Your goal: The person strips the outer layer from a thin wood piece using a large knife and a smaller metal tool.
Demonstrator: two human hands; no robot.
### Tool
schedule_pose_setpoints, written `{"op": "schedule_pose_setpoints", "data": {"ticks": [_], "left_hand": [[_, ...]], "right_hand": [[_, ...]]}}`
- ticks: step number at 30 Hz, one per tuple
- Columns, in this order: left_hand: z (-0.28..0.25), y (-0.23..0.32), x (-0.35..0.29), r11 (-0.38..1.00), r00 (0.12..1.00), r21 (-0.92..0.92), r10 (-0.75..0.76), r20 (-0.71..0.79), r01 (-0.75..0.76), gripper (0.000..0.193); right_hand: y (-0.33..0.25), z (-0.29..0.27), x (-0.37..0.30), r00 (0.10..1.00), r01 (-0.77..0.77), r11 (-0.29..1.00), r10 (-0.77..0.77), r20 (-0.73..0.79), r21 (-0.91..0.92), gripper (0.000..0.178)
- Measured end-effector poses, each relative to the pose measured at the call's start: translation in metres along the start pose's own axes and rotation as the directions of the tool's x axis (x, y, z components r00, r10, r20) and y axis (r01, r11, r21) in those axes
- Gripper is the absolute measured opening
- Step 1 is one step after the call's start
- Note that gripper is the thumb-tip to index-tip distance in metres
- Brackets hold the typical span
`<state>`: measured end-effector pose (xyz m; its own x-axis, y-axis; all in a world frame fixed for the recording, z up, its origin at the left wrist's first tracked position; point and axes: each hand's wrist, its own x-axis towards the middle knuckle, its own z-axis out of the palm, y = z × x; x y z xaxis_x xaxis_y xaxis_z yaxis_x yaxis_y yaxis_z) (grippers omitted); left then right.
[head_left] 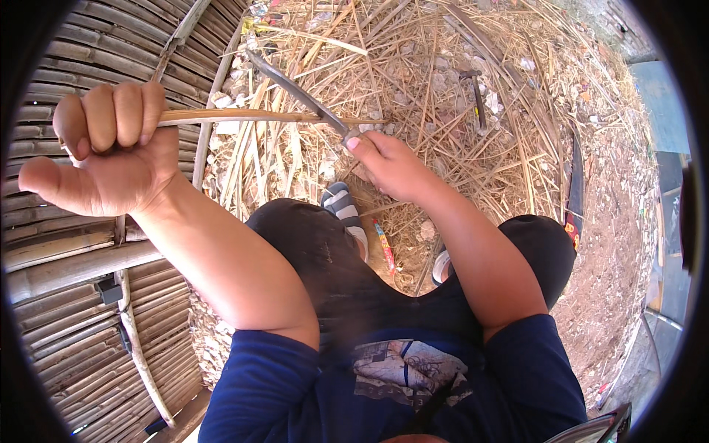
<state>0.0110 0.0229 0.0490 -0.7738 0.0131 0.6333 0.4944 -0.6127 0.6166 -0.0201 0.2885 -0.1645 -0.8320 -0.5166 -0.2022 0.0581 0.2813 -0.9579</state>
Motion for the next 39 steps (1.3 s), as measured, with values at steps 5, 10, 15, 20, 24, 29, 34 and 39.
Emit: {"op": "schedule_pose_setpoints", "data": {"ticks": [5,10,15,20,24,29,34,39], "left_hand": [[-0.001,-0.009,0.002,0.999,0.999,-0.029,0.019,0.029,-0.018,0.060],[-0.002,-0.002,0.000,0.998,0.999,0.052,0.034,-0.025,-0.033,0.057],[-0.001,-0.003,0.005,0.995,0.997,0.094,0.035,-0.067,-0.028,0.059],[-0.002,-0.002,0.001,0.996,0.997,0.079,0.047,-0.063,-0.042,0.060],[-0.002,-0.002,0.002,0.999,0.998,0.035,0.034,-0.046,-0.032,0.060],[0.001,-0.004,0.001,0.972,0.980,0.210,0.134,-0.145,-0.102,0.060],[0.007,-0.006,0.002,0.934,0.958,0.336,0.197,-0.206,-0.120,0.063],[0.013,-0.010,0.002,0.948,0.955,0.289,0.199,-0.222,-0.131,0.062]], "right_hand": [[-0.035,-0.005,-0.013,0.998,0.042,0.989,-0.047,-0.036,-0.141,0.058],[-0.070,-0.008,-0.028,0.991,0.135,0.959,-0.131,0.033,-0.251,0.044],[0.030,-0.003,-0.003,0.988,-0.014,0.929,-0.044,-0.147,-0.369,0.040],[0.030,-0.007,0.005,0.986,-0.110,0.928,0.058,-0.154,-0.355,0.033],[-0.008,-0.011,-0.008,0.995,-0.067,0.948,0.038,-0.097,-0.311,0.030],[-0.049,0.000,-0.021,0.989,0.129,0.951,-0.145,-0.038,-0.283,0.030],[0.057,0.005,-0.002,0.981,-0.100,0.949,0.042,-0.192,-0.300,0.034],[0.075,0.002,0.012,0.972,-0.138,0.921,0.054,-0.230,-0.364,0.037]]}}
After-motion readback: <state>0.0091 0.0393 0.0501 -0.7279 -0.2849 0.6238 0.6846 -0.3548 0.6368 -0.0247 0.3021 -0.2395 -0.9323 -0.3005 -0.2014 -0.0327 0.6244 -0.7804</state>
